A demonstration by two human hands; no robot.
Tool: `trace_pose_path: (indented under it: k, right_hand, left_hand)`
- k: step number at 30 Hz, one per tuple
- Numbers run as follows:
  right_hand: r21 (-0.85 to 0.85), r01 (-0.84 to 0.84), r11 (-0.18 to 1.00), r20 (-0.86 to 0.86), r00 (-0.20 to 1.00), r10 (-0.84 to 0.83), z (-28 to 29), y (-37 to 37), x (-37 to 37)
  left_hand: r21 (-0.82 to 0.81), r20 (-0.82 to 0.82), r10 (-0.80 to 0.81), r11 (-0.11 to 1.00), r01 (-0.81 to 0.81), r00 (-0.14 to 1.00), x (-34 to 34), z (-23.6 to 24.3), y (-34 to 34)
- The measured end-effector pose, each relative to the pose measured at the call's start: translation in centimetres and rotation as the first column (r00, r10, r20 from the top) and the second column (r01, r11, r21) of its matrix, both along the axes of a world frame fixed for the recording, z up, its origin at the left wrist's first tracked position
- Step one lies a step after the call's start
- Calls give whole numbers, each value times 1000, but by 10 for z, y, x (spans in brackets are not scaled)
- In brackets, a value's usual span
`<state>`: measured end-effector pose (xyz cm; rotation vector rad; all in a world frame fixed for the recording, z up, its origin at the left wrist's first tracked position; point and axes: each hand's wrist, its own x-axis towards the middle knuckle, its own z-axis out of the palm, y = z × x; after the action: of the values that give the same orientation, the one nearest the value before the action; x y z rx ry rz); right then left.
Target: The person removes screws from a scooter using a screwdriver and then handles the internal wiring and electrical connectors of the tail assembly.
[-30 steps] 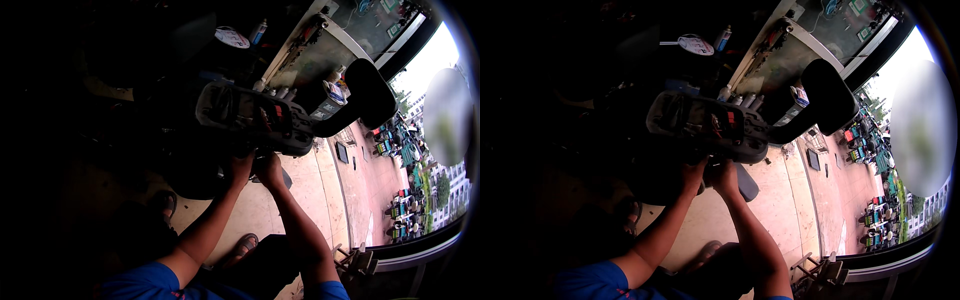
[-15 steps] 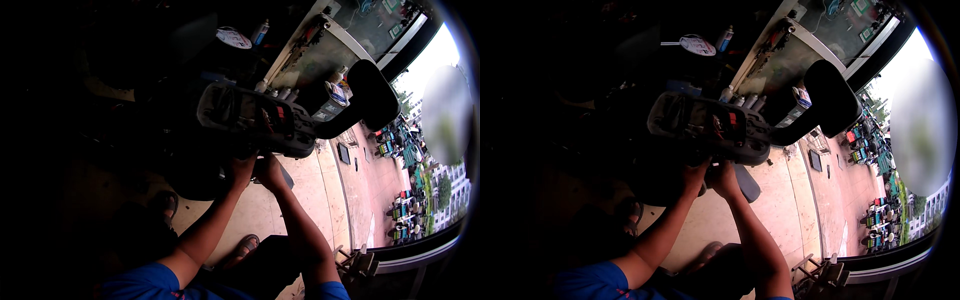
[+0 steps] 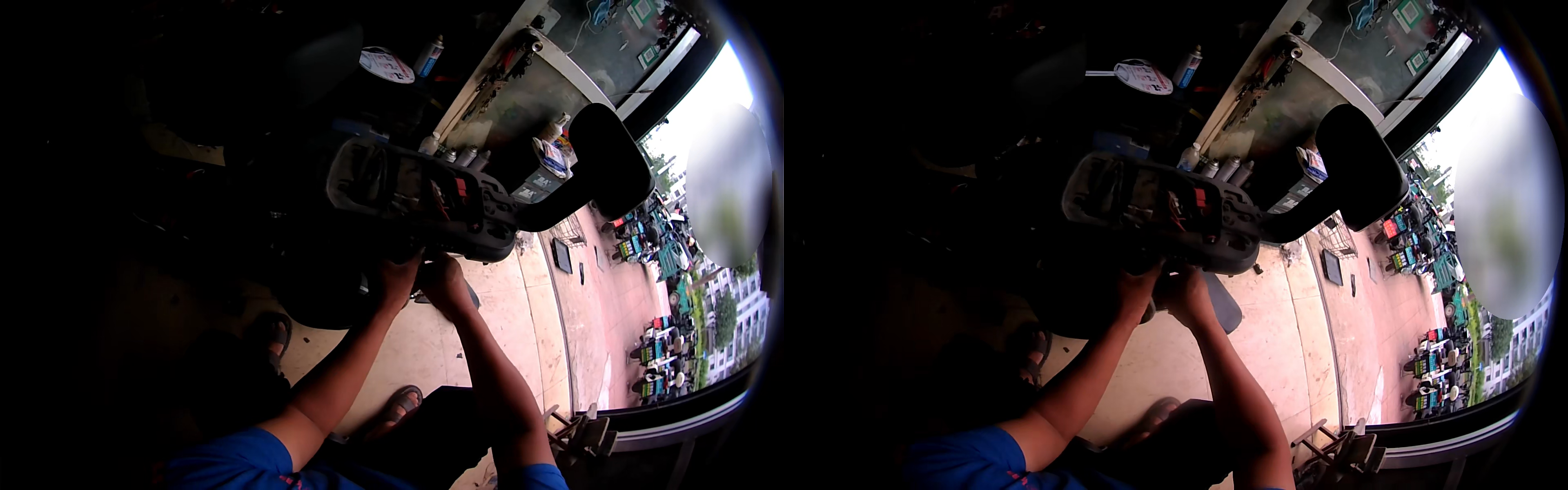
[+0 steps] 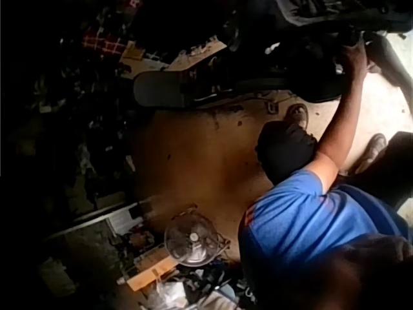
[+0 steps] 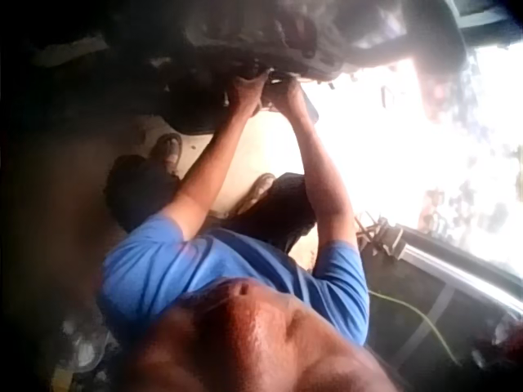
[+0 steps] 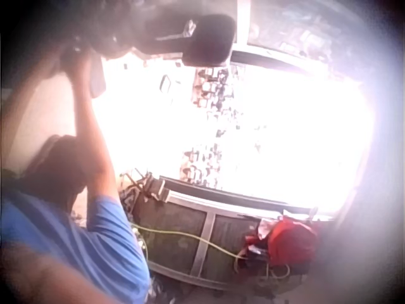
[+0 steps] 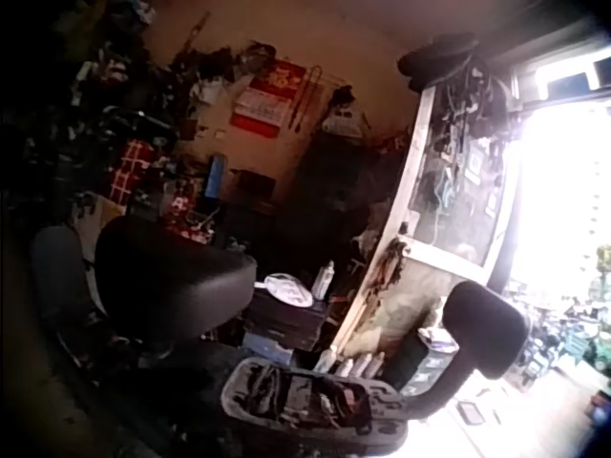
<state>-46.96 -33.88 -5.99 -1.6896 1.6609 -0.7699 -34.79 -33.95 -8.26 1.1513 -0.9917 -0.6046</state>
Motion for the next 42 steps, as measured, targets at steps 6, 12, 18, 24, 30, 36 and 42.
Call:
trace_pose_path:
  k: [6,12,18,24,30,36,42]
  right_hand:
    - [-224,82,971,-35,995,-92,-23,-10,4]
    - [-18,-34,999,62,997,35,-10,-5,-3]
    - [-194,19,981,10,1000,-18,-19,-8,-1]
    - [-43,-19,999,-25,1000,18,-15,-8,-6]
    - [-279,-19,960,-12,1000,17,-37,-15,-6]
    - [-18,-5,1000,-116,993,3,-7,-8,1]
    - [-266,-32,963,-5,999,32,-37,-16,-9]
  left_hand:
    - [33,-141,-77,996,83,987,-2,-4,-3]
    - [66,-18,-40,997,41,999,0,-9,-4]
    - [-3,-108,-16,1000,16,994,-6,-10,-5]
    - [58,-136,-102,992,111,985,1,-5,-3]
    - [-13,-67,-43,999,42,997,-3,-7,-4]
    - [-15,-59,-16,1000,15,998,-2,-7,-3]
    - [-64,-81,-31,998,26,996,-4,2,-3]
